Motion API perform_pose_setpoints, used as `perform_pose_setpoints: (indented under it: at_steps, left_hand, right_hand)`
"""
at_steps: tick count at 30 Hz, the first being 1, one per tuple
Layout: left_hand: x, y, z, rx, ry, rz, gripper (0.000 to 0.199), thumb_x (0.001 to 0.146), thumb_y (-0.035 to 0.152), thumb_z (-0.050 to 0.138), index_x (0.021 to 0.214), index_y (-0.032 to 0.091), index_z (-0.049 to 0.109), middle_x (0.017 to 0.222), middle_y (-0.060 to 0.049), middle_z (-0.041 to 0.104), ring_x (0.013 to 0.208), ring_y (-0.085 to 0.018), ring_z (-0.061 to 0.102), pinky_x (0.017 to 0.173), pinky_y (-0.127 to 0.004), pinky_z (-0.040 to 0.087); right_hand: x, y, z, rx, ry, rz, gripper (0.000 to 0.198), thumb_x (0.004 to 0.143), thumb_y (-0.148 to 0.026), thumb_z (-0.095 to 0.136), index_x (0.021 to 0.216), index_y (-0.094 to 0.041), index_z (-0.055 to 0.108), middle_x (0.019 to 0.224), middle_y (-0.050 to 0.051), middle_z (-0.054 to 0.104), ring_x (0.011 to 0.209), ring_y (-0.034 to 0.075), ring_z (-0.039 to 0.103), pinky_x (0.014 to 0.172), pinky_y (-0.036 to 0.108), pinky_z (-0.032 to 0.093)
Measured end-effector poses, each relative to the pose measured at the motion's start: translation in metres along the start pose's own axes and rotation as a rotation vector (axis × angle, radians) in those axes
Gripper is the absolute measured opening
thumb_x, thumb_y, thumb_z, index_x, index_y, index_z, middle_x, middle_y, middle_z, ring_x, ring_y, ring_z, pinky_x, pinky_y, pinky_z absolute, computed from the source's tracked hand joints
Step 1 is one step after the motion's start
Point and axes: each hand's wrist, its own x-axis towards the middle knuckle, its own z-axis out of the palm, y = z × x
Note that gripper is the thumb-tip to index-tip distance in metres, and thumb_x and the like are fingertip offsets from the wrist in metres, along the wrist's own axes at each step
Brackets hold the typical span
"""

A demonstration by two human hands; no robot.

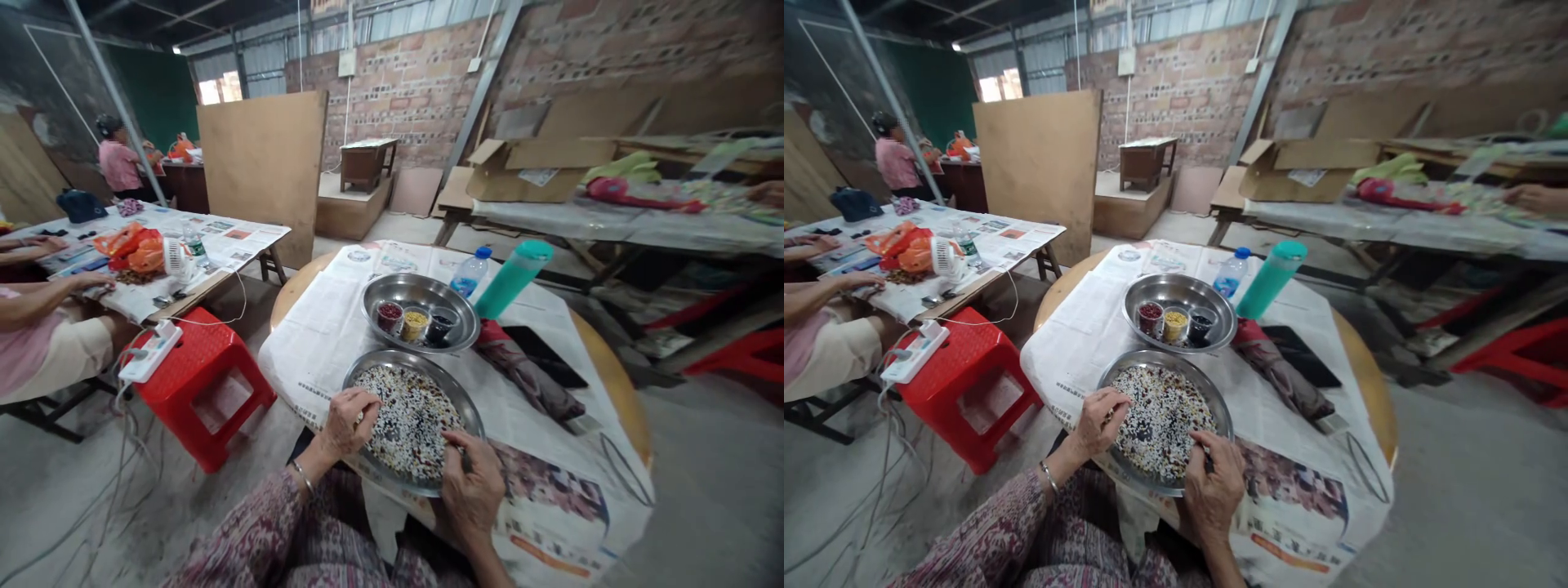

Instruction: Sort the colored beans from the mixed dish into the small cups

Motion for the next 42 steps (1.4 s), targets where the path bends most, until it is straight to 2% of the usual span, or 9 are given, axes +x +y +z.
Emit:
perform_pose_setpoints:
  at_steps: [14, 18, 23, 26, 30, 33, 36, 38, 42]
  left_hand:
    - [0.004, 0.004, -0.005, -0.007, -0.050, -0.010, 0.023, 0.098, 0.023, 0.045, 0.081, 0.018, 0.060, 0.076, -0.005, 0.065, 0.076, -0.018, 0.062, 0.076, -0.033, 0.051]
    - [0.004, 0.001, -0.004, 0.005, -0.045, 0.031, 0.024, 0.096, 0.021, 0.045, 0.076, 0.019, 0.057, 0.071, -0.004, 0.062, 0.072, -0.017, 0.060, 0.073, -0.032, 0.049]
    - [0.004, -0.001, -0.003, 0.013, -0.065, 0.043, 0.026, 0.096, 0.022, 0.043, 0.074, 0.020, 0.056, 0.069, -0.003, 0.061, 0.070, -0.016, 0.059, 0.072, -0.031, 0.048]
    - [0.005, -0.001, -0.003, 0.016, -0.072, 0.031, 0.025, 0.096, 0.022, 0.043, 0.074, 0.020, 0.056, 0.071, -0.003, 0.062, 0.071, -0.017, 0.059, 0.073, -0.032, 0.048]
    - [0.004, -0.003, -0.001, 0.013, -0.084, 0.027, 0.024, 0.096, 0.022, 0.044, 0.076, 0.020, 0.057, 0.072, -0.003, 0.062, 0.073, -0.016, 0.059, 0.075, -0.032, 0.048]
    - [0.004, -0.005, 0.000, 0.025, -0.094, 0.020, 0.022, 0.096, 0.022, 0.044, 0.078, 0.020, 0.057, 0.072, -0.003, 0.062, 0.073, -0.016, 0.060, 0.076, -0.031, 0.048]
    - [0.004, -0.005, 0.001, 0.034, -0.089, 0.033, 0.022, 0.096, 0.021, 0.044, 0.077, 0.020, 0.056, 0.072, -0.003, 0.062, 0.073, -0.016, 0.060, 0.075, -0.030, 0.048]
    - [0.004, -0.005, 0.001, 0.036, -0.082, 0.036, 0.021, 0.095, 0.020, 0.045, 0.077, 0.020, 0.057, 0.072, -0.003, 0.062, 0.073, -0.016, 0.060, 0.074, -0.030, 0.048]
    - [0.005, -0.004, 0.001, 0.003, -0.028, 0.067, 0.018, 0.093, 0.018, 0.047, 0.079, 0.019, 0.057, 0.073, -0.003, 0.062, 0.073, -0.016, 0.059, 0.073, -0.030, 0.048]
  right_hand:
    - [0.000, -0.004, -0.001, -0.026, -0.011, -0.002, 0.016, 0.086, -0.021, 0.052, 0.084, -0.020, 0.068, 0.085, 0.007, 0.071, 0.084, 0.024, 0.064, 0.085, 0.042, 0.048]
    - [0.000, -0.003, -0.002, -0.078, -0.040, -0.058, 0.017, 0.087, -0.021, 0.050, 0.084, -0.020, 0.067, 0.083, 0.006, 0.070, 0.083, 0.023, 0.063, 0.084, 0.041, 0.047]
    - [0.019, -0.007, -0.008, -0.326, -0.302, -0.199, 0.022, 0.089, -0.026, 0.051, 0.099, -0.020, 0.069, 0.100, 0.009, 0.072, 0.096, 0.025, 0.061, 0.089, 0.041, 0.044]
    - [0.043, -0.007, -0.003, -0.403, -0.402, -0.208, 0.022, 0.090, -0.028, 0.052, 0.102, -0.020, 0.069, 0.100, 0.009, 0.071, 0.097, 0.025, 0.059, 0.084, 0.037, 0.044]
    - [0.070, 0.000, 0.023, -0.476, -0.432, -0.261, 0.023, 0.089, -0.037, 0.060, 0.101, -0.021, 0.070, 0.101, 0.010, 0.071, 0.093, 0.024, 0.056, 0.078, 0.036, 0.044]
    - [0.077, 0.000, 0.047, -0.522, -0.517, -0.277, 0.032, 0.085, -0.045, 0.067, 0.103, -0.019, 0.070, 0.105, 0.012, 0.070, 0.095, 0.026, 0.056, 0.076, 0.037, 0.045]
    - [0.078, -0.009, 0.066, -0.475, -0.607, -0.302, 0.040, 0.086, -0.046, 0.067, 0.114, -0.017, 0.067, 0.111, 0.014, 0.068, 0.100, 0.028, 0.056, 0.080, 0.040, 0.047]
    - [0.079, -0.017, 0.073, -0.382, -0.683, -0.360, 0.042, 0.087, -0.040, 0.067, 0.122, -0.017, 0.063, 0.118, 0.015, 0.066, 0.106, 0.029, 0.055, 0.086, 0.042, 0.048]
    - [0.078, -0.032, 0.071, -0.139, -0.904, -0.479, 0.037, 0.085, -0.022, 0.065, 0.123, -0.019, 0.062, 0.121, 0.013, 0.061, 0.113, 0.026, 0.053, 0.095, 0.042, 0.048]
